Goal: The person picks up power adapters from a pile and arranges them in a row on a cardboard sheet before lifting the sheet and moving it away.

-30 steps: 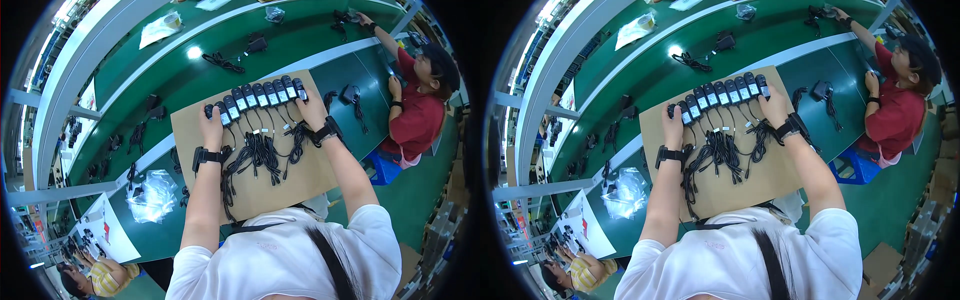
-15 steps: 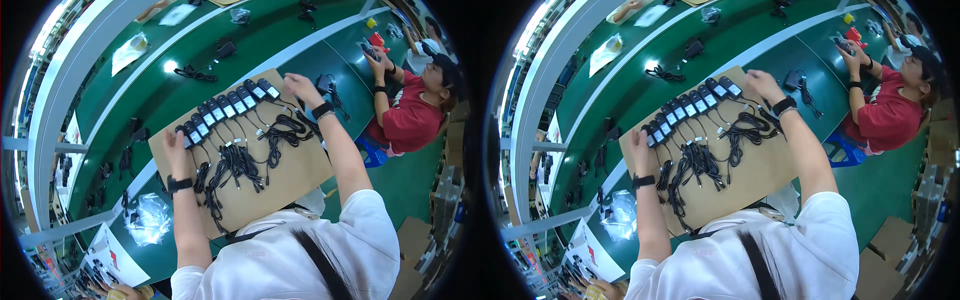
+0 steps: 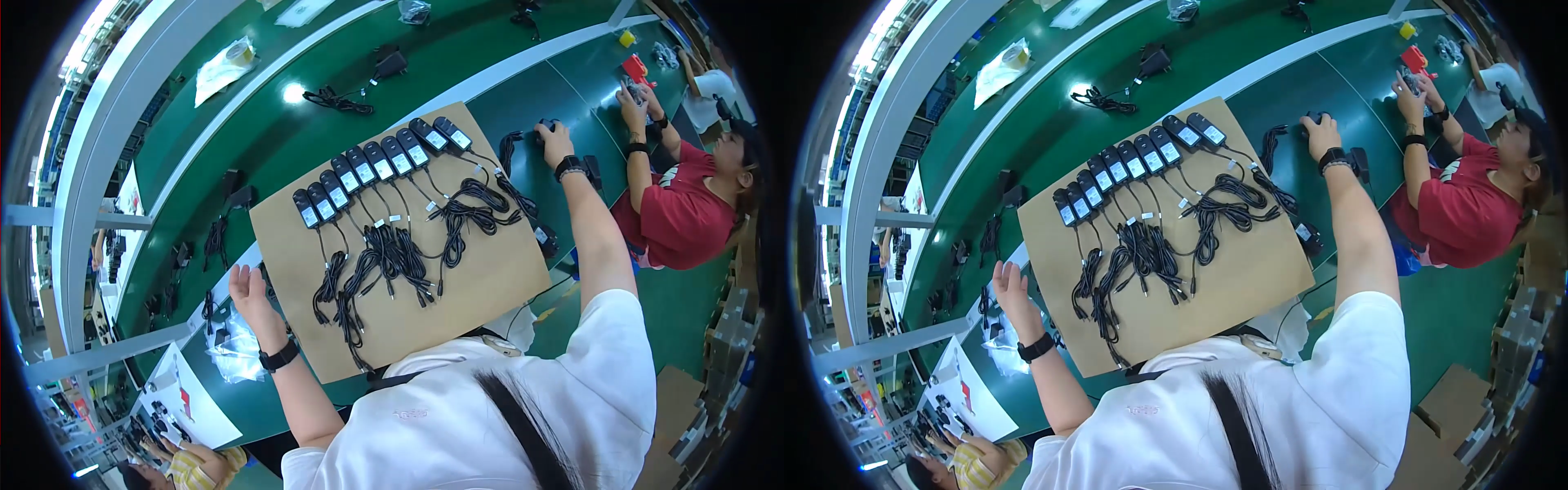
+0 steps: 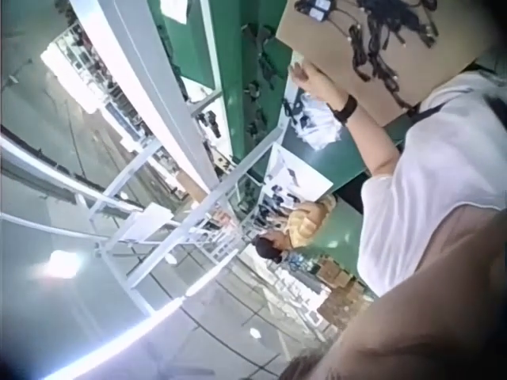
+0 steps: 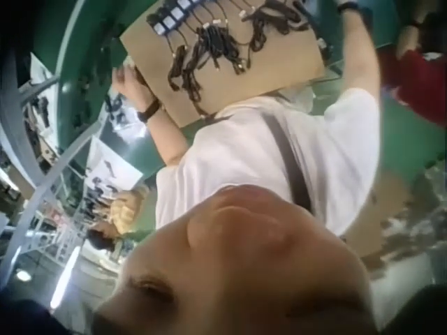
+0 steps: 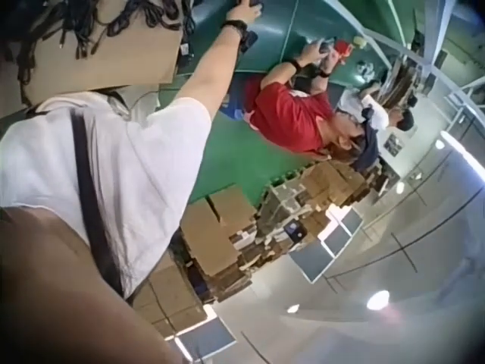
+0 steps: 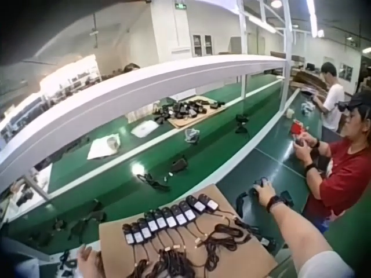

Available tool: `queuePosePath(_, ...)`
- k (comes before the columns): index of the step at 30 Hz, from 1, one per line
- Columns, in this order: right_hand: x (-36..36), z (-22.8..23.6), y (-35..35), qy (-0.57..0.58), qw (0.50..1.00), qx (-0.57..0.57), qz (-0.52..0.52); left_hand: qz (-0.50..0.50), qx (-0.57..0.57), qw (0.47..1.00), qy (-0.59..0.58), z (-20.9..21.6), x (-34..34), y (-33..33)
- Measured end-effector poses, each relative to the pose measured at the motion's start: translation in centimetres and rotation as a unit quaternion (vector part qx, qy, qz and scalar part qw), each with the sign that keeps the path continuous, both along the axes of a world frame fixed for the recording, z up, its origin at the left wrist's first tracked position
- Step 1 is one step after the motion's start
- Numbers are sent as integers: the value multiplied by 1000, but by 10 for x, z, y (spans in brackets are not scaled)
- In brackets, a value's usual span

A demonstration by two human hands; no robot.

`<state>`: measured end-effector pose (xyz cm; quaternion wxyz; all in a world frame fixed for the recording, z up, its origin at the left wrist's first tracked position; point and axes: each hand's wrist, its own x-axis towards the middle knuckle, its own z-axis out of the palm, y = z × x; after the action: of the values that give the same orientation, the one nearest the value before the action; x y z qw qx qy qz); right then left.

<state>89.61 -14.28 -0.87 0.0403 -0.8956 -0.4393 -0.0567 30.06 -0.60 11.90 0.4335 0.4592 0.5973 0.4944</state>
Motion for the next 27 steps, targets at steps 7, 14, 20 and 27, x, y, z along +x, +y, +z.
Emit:
queuePosePath(7,29,66,-24,373,853,365,4,48,-22,998,24,4,-47,-30)
queuePosePath(14,-38,199,-22,669,606,429,-7,52,-17,998,19,4,-64,-32)
queuePosePath(20,-76,111,80,797,541,250,-103,-93,-16,991,94,-16,-21,20)
queuePosePath(27,-130,37,122,637,680,363,-6,-182,6,961,208,-59,13,68)
